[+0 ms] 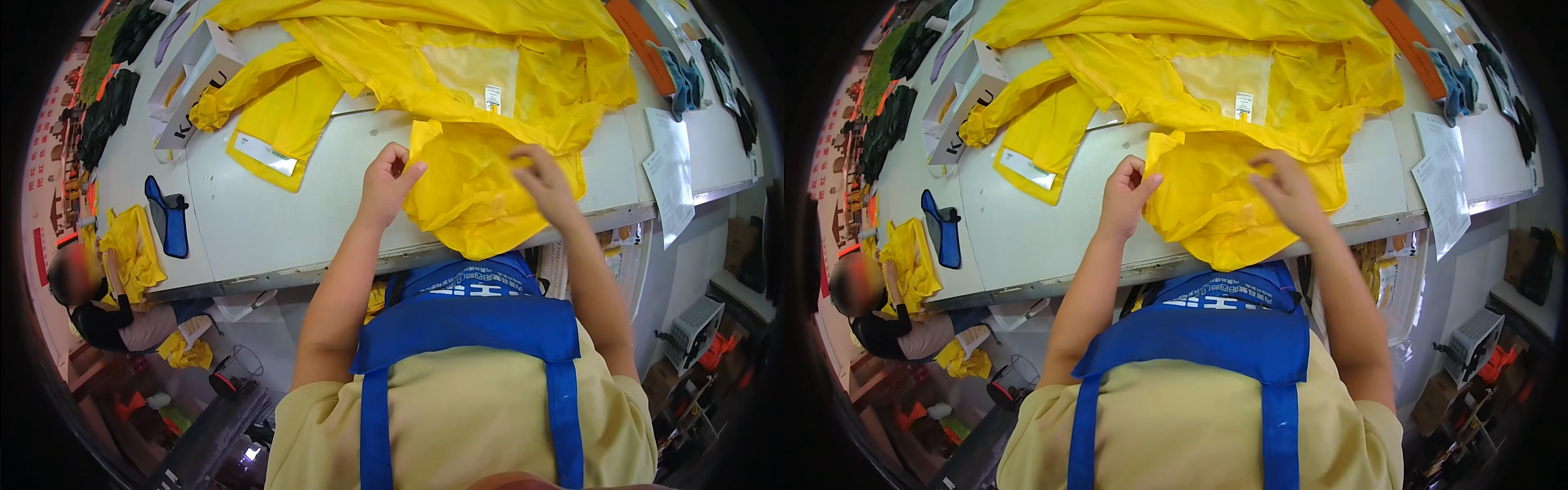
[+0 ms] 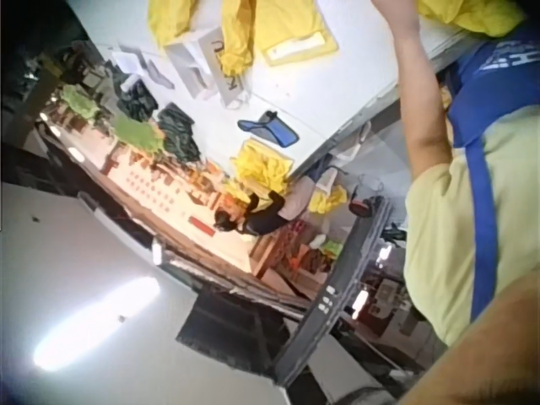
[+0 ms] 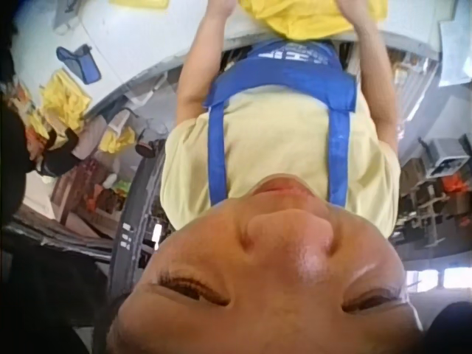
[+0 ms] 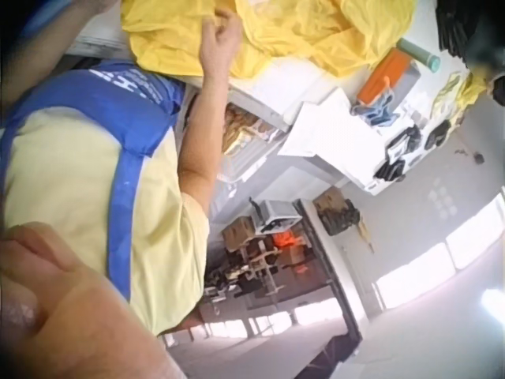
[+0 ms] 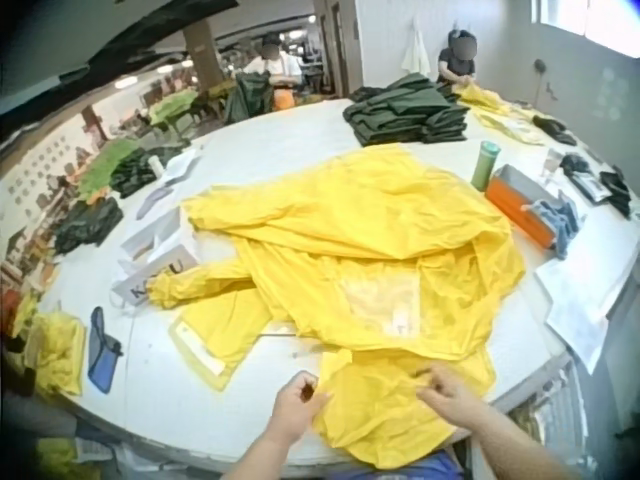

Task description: The person repeatedly picks up yellow fabric pieces from a bin, unfolds them on a table, and uses scissors to trim loose threads and edges. The person places the trimmed pieces back into the bin and continues with the next piece.

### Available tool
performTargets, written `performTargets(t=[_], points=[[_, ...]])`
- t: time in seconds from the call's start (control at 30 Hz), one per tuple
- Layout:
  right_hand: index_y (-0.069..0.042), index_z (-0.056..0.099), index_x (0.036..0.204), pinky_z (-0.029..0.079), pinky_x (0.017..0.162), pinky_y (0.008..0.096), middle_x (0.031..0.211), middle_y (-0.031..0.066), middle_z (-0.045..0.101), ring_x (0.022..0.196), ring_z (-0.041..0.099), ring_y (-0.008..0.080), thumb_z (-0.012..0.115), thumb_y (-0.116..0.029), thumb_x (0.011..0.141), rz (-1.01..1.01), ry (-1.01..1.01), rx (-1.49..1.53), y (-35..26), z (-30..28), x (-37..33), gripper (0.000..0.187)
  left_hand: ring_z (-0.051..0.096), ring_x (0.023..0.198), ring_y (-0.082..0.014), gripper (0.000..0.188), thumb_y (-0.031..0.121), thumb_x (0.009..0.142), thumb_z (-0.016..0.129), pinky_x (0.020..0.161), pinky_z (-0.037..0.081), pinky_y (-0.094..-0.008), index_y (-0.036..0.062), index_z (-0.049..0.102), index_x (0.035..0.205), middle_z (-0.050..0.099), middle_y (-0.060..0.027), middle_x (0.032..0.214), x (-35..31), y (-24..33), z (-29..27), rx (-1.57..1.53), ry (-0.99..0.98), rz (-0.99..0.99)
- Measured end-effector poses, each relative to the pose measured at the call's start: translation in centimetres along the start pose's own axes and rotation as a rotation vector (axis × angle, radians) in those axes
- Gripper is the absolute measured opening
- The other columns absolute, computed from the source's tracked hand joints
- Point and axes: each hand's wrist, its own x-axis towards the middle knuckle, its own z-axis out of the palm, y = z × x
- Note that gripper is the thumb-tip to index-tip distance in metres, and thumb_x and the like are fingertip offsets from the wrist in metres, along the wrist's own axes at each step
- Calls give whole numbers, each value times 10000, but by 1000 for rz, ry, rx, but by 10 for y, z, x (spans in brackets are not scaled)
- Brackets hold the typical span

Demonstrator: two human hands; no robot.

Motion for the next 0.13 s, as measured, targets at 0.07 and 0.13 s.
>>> performTargets(t=[0.07, 0.13], points=[[-69, 563, 1115, 419, 719, 241, 1072, 54, 552, 860, 497, 131, 642, -178, 825, -64, -14, 143, -16, 36, 25, 320, 486, 728, -58, 175, 55, 809, 652, 661, 402, -182, 102, 489, 852, 532, 26, 768, 3, 3, 4, 231, -36, 50], [-103, 534, 1213, 402, 689, 208, 1051, 16, 538, 736, 469, 86, 652, -136, 808, -108, -37, 223, -18, 61, 51, 423, 462, 669, -72, 206, 118, 801, 688, 637, 388, -188, 108, 489, 854, 506, 15, 726, -2, 10, 5, 415, -44, 157]])
